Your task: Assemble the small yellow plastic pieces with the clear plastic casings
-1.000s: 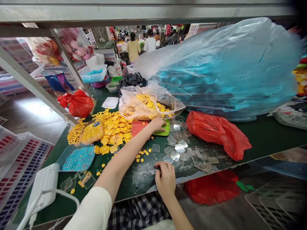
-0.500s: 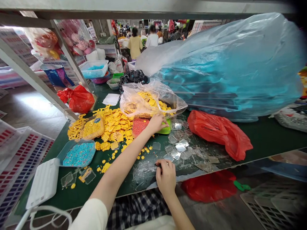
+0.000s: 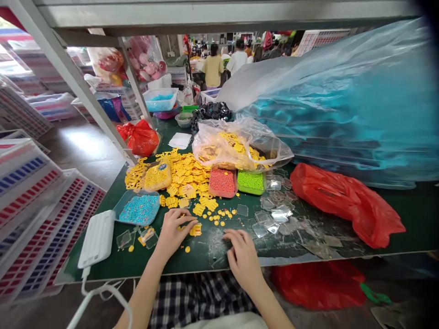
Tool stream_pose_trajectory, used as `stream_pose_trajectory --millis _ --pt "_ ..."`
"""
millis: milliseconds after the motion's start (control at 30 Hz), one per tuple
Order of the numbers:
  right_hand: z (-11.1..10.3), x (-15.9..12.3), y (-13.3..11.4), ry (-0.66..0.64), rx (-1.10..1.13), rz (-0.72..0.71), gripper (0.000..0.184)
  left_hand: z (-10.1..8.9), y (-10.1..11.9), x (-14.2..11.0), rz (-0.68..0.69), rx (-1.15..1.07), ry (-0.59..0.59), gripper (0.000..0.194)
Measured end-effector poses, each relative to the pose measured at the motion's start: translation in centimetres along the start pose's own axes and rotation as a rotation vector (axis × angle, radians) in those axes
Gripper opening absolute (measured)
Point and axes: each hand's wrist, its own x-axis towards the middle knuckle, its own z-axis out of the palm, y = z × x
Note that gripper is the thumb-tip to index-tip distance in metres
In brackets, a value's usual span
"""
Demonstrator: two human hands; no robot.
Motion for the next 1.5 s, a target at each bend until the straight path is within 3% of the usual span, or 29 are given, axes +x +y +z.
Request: stream_pose_trajectory --millis 133,367,533,733,833,933,1200,1500 --pt "1.6 0.3 -2.8 -0.133 0.117 -0.033 0.041 0.8 -0.4 -1.8 0.013 0.042 -0.106 0.017" --pt "4.2 0.0 -3.5 -0.069 0.122 0.066 0.055 1.2 -0.6 -2.9 0.07 0.066 -0.118 0.012" --pt "4.1 -0.1 -3.6 -0.082 0.125 0.074 0.056 1.4 -0.9 -3.2 0.11 0.096 -0.111 0.013" --pt "3.7 0.3 -3.8 -0.087 0.096 0.043 0.055 1.3 -1.2 -3.2 0.066 0.055 -0.16 0.016" --pt "3.6 0.4 -3.7 -0.094 0.105 0.046 0.054 1.3 -1.4 -3.1 0.002 0.011 -0.11 0.015" --pt "3.5 0.3 -3.7 -0.118 0.124 0.046 0.064 1.3 -1.4 -3.2 -0.033 -0.009 -0.054 0.016" --pt "3.6 0.0 -3.4 -0.156 0.111 0.031 0.051 1.3 -1.2 -3.1 0.082 0.067 -0.194 0.02" --pt "3.9 -0.1 -3.2 -0.148 0.116 0.05 0.055 1.3 -1.6 -3.0 0.053 0.039 -0.157 0.018"
